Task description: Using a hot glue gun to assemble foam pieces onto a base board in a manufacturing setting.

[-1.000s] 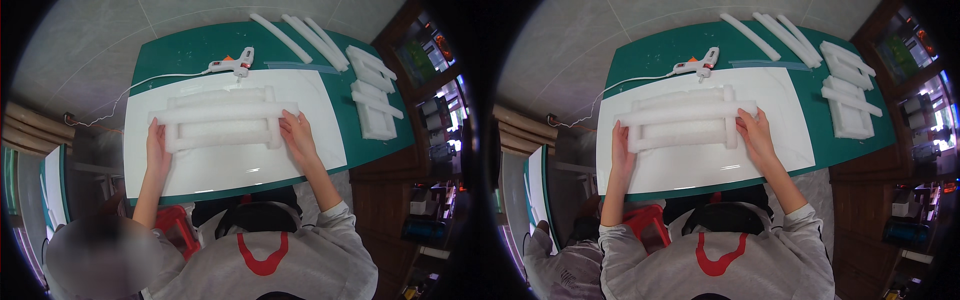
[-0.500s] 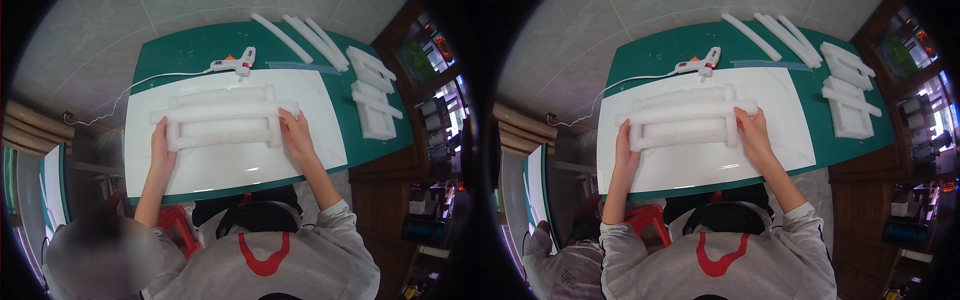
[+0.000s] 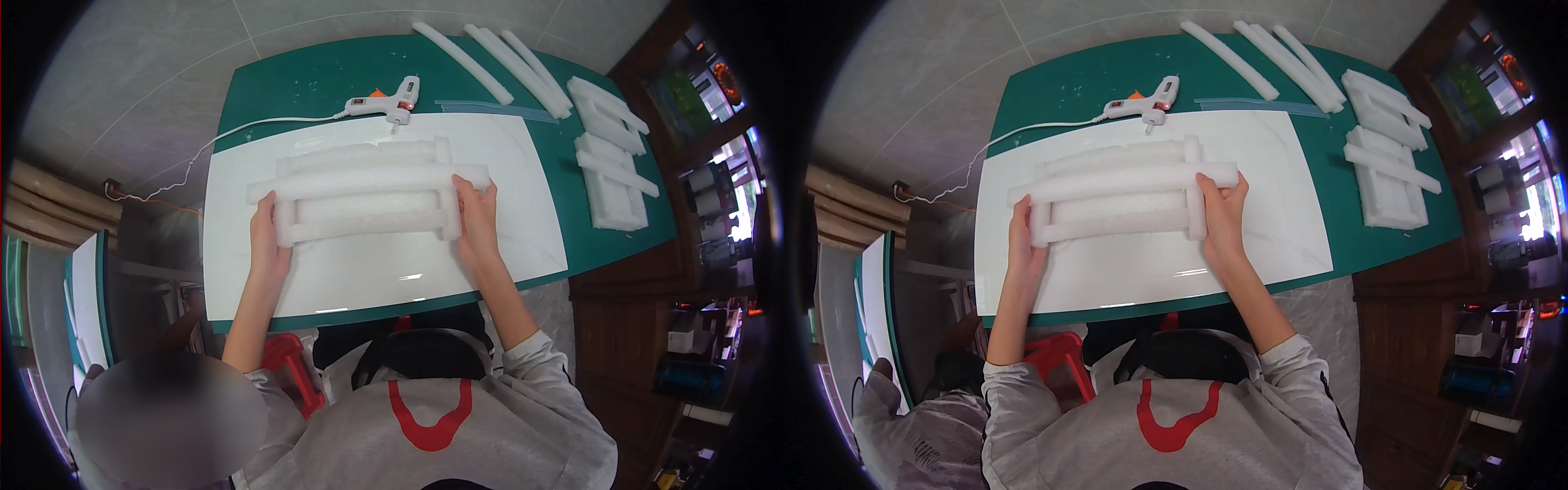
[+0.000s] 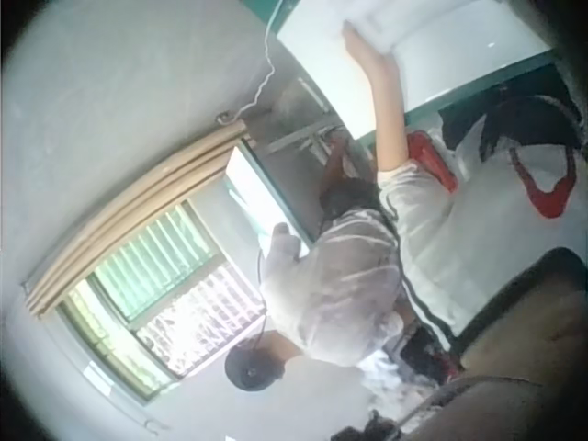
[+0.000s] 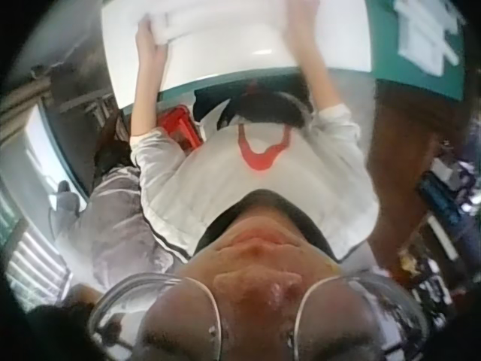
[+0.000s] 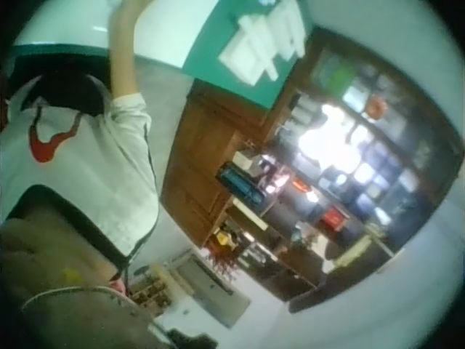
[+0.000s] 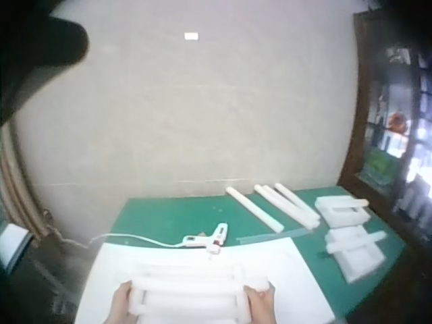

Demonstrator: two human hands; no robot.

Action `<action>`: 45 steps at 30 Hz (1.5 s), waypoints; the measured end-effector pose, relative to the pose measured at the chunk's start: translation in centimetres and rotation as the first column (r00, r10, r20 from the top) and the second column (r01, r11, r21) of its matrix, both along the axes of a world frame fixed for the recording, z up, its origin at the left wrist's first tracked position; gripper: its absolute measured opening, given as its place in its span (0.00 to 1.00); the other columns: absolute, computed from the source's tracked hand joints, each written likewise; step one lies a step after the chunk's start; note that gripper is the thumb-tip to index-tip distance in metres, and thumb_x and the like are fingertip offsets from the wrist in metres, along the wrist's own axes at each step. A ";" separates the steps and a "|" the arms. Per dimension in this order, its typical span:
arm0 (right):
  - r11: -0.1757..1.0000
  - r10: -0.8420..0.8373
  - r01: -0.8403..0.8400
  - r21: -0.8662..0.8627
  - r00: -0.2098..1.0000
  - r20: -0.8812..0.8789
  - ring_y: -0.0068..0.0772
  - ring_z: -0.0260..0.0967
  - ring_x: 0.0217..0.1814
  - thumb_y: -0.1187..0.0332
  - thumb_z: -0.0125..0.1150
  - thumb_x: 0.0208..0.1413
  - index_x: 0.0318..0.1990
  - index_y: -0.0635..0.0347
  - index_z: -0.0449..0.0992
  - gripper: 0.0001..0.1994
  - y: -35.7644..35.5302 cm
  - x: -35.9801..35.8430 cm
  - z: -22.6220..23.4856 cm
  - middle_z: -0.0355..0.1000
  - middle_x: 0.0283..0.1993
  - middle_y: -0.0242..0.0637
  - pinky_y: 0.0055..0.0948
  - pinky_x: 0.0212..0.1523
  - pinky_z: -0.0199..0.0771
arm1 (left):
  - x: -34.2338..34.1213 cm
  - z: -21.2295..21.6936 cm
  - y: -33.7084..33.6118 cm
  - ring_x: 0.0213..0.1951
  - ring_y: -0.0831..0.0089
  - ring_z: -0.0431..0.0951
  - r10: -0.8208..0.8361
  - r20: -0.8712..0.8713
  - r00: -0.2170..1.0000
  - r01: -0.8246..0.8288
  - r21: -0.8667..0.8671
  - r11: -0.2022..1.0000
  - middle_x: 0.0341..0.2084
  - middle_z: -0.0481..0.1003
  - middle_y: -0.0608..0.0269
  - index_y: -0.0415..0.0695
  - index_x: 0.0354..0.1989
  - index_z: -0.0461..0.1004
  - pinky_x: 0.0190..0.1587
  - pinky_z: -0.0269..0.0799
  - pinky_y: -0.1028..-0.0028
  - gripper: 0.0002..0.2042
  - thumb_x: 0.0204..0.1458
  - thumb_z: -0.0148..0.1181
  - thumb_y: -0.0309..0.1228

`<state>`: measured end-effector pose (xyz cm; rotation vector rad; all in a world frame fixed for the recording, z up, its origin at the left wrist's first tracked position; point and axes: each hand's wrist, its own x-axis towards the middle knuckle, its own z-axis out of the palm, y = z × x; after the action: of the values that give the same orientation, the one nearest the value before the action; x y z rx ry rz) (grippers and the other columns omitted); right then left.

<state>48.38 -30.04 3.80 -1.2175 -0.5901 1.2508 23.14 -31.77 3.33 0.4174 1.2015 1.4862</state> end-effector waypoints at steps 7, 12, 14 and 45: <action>1.000 -0.013 0.013 -0.008 1.000 0.005 0.30 0.60 0.45 0.66 0.56 0.47 0.53 0.64 0.49 0.28 0.1 0.1 -0.4 0.60 0.44 0.42 0.27 0.45 0.63 | 0.4 0.4 0.1 0.41 0.70 0.69 -0.004 -0.026 1.000 0.003 -0.029 1.000 0.38 0.68 0.58 0.36 0.43 0.64 0.44 0.65 0.71 0.16 0.52 0.45 0.36; 1.000 -0.010 0.010 -0.018 1.000 0.002 0.31 0.59 0.47 0.66 0.56 0.47 0.55 0.64 0.46 0.31 0.0 -0.1 0.1 0.60 0.45 0.43 0.27 0.47 0.62 | 0.3 0.2 0.1 0.41 0.70 0.68 -0.007 -0.056 0.998 0.005 -0.038 0.999 0.39 0.68 0.58 0.36 0.43 0.64 0.44 0.65 0.71 0.16 0.52 0.45 0.36; 1.000 -0.004 0.004 -0.027 1.000 -0.006 0.28 0.58 0.45 0.69 0.54 0.49 0.56 0.63 0.40 0.33 0.0 -0.1 0.0 0.59 0.43 0.41 0.24 0.45 0.61 | 0.2 0.1 0.1 0.42 0.69 0.68 -0.011 -0.078 0.997 0.008 -0.042 0.999 0.39 0.68 0.58 0.36 0.43 0.63 0.44 0.65 0.71 0.16 0.52 0.45 0.36; 1.000 0.003 -0.003 0.031 1.000 -0.011 0.32 0.60 0.48 0.68 0.57 0.47 0.54 0.64 0.46 0.31 0.2 -0.2 0.0 0.61 0.46 0.45 0.27 0.46 0.64 | -0.1 -0.3 0.2 0.43 0.68 0.68 -0.052 -0.017 0.998 0.053 0.007 0.999 0.40 0.68 0.56 0.35 0.45 0.63 0.45 0.66 0.71 0.17 0.51 0.48 0.34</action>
<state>48.20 -29.87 3.77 -1.1840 -0.6013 1.2460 23.02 -31.56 3.08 0.4641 1.1902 1.4451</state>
